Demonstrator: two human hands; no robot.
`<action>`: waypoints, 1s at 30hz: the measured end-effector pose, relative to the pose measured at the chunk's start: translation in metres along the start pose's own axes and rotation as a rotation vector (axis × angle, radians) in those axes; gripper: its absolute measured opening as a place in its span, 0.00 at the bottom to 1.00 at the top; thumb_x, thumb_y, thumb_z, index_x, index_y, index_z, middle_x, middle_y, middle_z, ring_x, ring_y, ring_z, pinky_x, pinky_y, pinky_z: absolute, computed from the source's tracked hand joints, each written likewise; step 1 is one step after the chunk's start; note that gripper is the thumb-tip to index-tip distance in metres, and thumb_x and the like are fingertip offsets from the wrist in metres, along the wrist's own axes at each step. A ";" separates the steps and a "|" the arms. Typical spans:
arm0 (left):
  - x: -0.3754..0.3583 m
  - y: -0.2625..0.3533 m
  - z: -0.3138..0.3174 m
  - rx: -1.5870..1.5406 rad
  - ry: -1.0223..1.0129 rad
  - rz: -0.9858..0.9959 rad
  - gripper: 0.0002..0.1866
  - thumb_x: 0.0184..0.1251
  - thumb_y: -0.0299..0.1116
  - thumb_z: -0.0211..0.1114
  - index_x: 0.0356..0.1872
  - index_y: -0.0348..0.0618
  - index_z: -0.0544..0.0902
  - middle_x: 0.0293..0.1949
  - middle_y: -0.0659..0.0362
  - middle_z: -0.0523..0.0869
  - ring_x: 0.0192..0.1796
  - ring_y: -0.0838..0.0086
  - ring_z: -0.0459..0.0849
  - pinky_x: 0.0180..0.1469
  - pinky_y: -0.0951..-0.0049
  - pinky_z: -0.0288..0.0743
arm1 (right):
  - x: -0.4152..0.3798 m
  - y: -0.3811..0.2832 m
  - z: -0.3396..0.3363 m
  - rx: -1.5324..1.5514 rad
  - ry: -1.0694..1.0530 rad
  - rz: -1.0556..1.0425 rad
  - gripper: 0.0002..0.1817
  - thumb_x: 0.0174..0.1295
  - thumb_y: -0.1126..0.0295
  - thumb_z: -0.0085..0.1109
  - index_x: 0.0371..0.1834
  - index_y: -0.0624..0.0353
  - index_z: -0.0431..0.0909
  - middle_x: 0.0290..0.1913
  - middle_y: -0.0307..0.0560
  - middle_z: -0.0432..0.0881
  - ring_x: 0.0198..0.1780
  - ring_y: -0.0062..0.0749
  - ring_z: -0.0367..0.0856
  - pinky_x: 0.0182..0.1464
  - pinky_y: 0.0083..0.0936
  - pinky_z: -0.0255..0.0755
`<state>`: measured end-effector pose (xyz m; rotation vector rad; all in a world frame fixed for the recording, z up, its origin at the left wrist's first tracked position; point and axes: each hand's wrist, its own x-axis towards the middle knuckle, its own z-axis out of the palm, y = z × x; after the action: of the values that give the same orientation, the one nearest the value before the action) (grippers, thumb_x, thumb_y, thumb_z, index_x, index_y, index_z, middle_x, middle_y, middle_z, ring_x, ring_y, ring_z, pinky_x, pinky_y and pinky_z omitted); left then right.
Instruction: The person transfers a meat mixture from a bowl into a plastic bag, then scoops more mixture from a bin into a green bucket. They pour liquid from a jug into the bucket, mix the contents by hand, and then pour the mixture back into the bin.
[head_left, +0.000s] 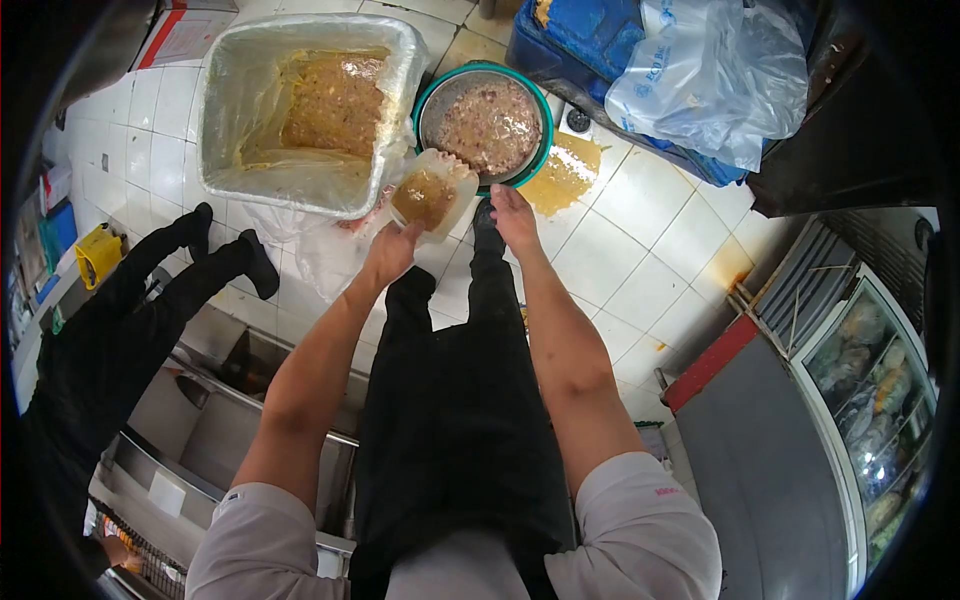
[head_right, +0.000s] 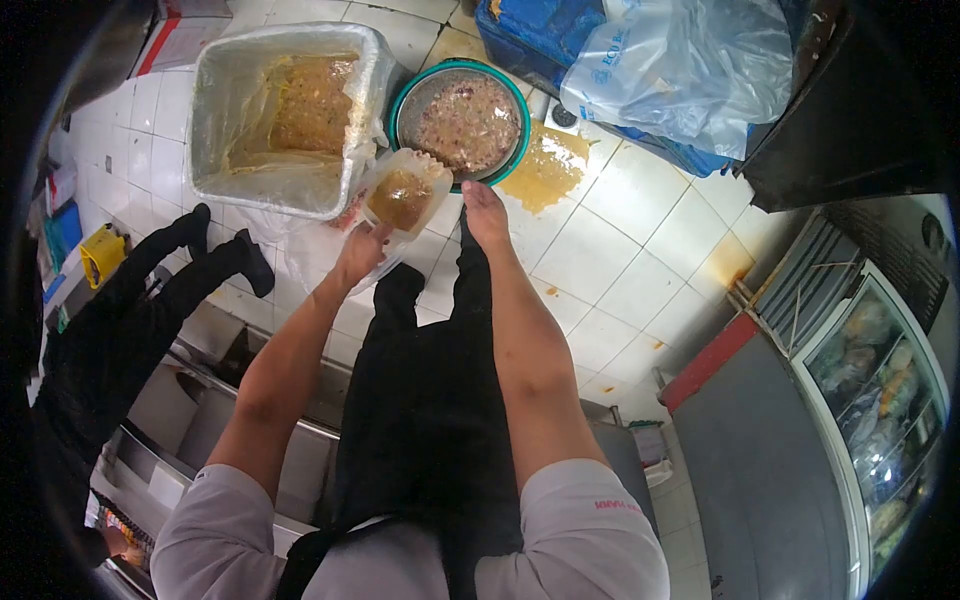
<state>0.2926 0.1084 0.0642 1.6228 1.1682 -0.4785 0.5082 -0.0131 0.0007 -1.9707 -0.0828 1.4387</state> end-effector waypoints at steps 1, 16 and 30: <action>0.002 0.005 -0.003 0.013 -0.005 -0.020 0.16 0.69 0.37 0.55 0.51 0.40 0.80 0.38 0.47 0.83 0.32 0.65 0.84 0.31 0.67 0.80 | 0.004 0.000 0.003 -0.014 -0.012 -0.029 0.29 0.69 0.47 0.50 0.58 0.64 0.74 0.55 0.55 0.81 0.56 0.40 0.79 0.56 0.31 0.72; 0.021 -0.003 -0.013 0.603 -0.034 0.464 0.22 0.63 0.41 0.64 0.52 0.37 0.79 0.25 0.46 0.80 0.36 0.55 0.82 0.39 0.60 0.77 | 0.034 -0.006 0.032 -0.138 -0.090 -0.148 0.24 0.70 0.55 0.52 0.62 0.60 0.72 0.53 0.56 0.81 0.50 0.40 0.82 0.51 0.31 0.76; 0.038 0.075 -0.013 0.342 0.115 0.047 0.33 0.73 0.58 0.47 0.31 0.30 0.81 0.35 0.34 0.83 0.44 0.41 0.82 0.48 0.51 0.75 | 0.121 0.017 -0.061 -0.779 0.238 -0.041 0.22 0.61 0.54 0.55 0.42 0.65 0.78 0.48 0.64 0.82 0.51 0.52 0.81 0.53 0.42 0.73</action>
<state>0.3710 0.1382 0.0775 1.9898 1.1762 -0.5849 0.6016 -0.0037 -0.0984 -2.7208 -0.6556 1.2281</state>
